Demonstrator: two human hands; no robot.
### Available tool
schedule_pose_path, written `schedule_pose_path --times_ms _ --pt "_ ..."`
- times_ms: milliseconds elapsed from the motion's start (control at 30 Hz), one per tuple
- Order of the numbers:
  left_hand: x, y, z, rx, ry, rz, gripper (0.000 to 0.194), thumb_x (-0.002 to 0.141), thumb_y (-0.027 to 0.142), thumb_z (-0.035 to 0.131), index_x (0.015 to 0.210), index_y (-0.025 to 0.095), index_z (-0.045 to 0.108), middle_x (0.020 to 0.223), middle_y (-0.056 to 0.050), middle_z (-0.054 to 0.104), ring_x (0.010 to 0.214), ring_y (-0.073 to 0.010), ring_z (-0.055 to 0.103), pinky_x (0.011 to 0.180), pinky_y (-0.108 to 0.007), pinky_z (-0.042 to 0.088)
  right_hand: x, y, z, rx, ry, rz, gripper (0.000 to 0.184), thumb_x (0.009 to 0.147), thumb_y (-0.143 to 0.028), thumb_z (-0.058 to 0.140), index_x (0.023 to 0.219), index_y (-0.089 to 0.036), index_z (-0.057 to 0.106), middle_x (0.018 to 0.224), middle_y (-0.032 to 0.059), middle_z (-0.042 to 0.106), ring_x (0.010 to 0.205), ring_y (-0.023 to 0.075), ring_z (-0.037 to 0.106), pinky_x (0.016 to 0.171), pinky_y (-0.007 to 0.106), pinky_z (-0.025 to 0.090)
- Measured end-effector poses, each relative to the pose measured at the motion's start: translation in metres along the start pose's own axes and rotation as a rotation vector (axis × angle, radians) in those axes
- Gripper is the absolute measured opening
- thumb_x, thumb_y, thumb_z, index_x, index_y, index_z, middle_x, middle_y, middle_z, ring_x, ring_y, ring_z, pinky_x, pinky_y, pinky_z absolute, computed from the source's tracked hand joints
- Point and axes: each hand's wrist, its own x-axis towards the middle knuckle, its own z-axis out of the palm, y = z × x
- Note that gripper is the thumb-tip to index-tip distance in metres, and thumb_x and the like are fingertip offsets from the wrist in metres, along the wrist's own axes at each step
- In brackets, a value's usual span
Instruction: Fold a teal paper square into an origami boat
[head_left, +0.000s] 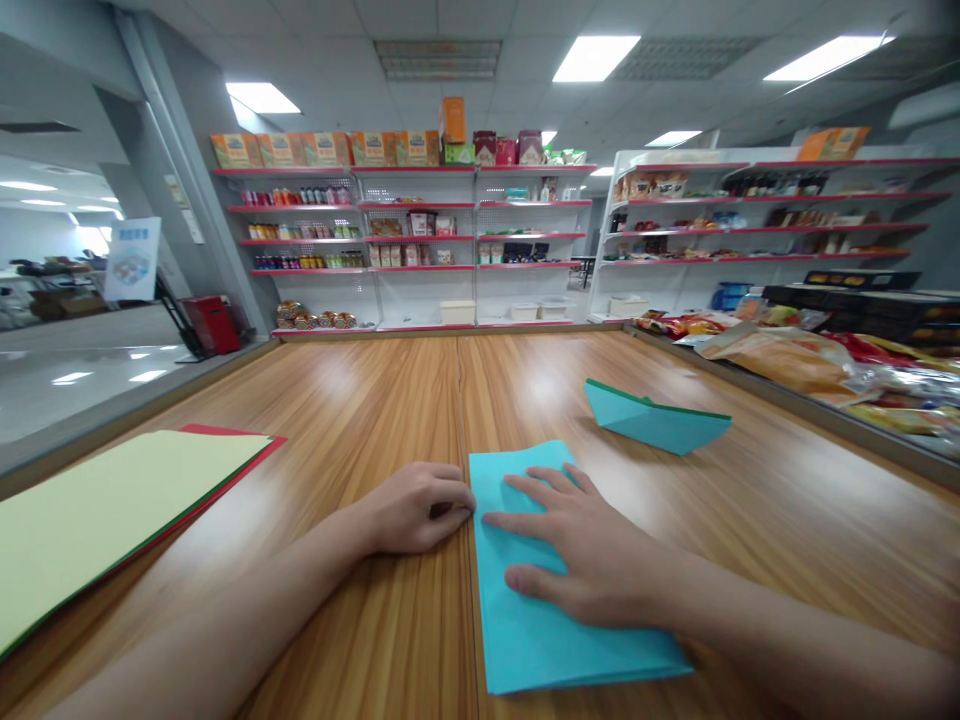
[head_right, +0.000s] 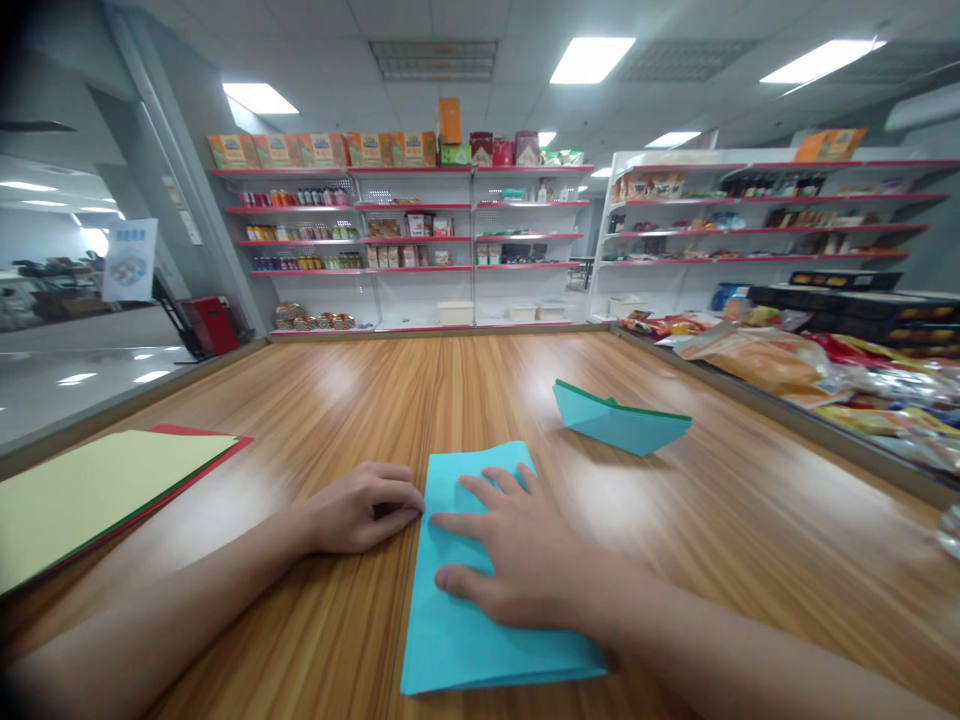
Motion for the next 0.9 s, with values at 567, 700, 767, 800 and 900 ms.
schedule_pose_path --times_ms 567,700,767,800,900 --pt "-0.008 -0.008 -0.001 0.076 -0.081 0.029 0.022 0.092 0.021 0.047 0.102 0.02 0.068 0.083 -0.004 0.06 0.07 -0.0141 0.056 0.061 -0.025 0.038 0.001 0.013 0.006 -0.06 0.052 -0.049 0.063 0.081 -0.062 0.049 0.137 -0.034 0.044 0.145 0.0101 0.039 0.132 0.0401 0.03 0.104 0.064 0.016" --pt "-0.009 -0.009 -0.002 0.076 -0.085 0.02 0.023 0.093 0.023 0.047 0.103 0.021 0.068 0.084 -0.004 0.061 0.071 -0.0137 0.057 0.062 -0.024 0.039 0.003 0.013 0.007 -0.064 0.047 -0.047 0.063 0.082 -0.062 0.048 0.138 -0.034 0.043 0.145 0.0102 0.039 0.132 0.0406 0.029 0.103 0.064 0.016" --pt "-0.009 -0.009 -0.002 0.076 -0.08 0.019 0.023 0.093 0.023 0.048 0.104 0.021 0.068 0.084 -0.004 0.061 0.071 -0.0137 0.057 0.063 -0.024 0.04 0.004 0.013 0.007 -0.062 0.044 -0.046 0.063 0.082 -0.063 0.048 0.138 -0.034 0.043 0.145 0.0101 0.038 0.133 0.041 0.028 0.103 0.065 0.015" --pt "-0.009 -0.009 -0.002 0.076 -0.078 0.021 0.023 0.093 0.023 0.048 0.104 0.022 0.068 0.084 -0.004 0.061 0.071 -0.0136 0.057 0.063 -0.024 0.04 0.004 0.013 0.007 -0.059 0.043 -0.046 0.064 0.081 -0.063 0.048 0.138 -0.034 0.043 0.145 0.0102 0.038 0.133 0.0412 0.027 0.103 0.065 0.015" --pt "-0.008 -0.009 -0.002 0.074 -0.071 0.032 0.023 0.092 0.022 0.048 0.103 0.022 0.068 0.083 -0.004 0.061 0.07 -0.0132 0.057 0.062 -0.024 0.04 0.004 0.013 0.007 -0.054 0.044 -0.052 0.064 0.081 -0.063 0.049 0.138 -0.034 0.043 0.145 0.0106 0.038 0.132 0.0413 0.027 0.103 0.065 0.014"
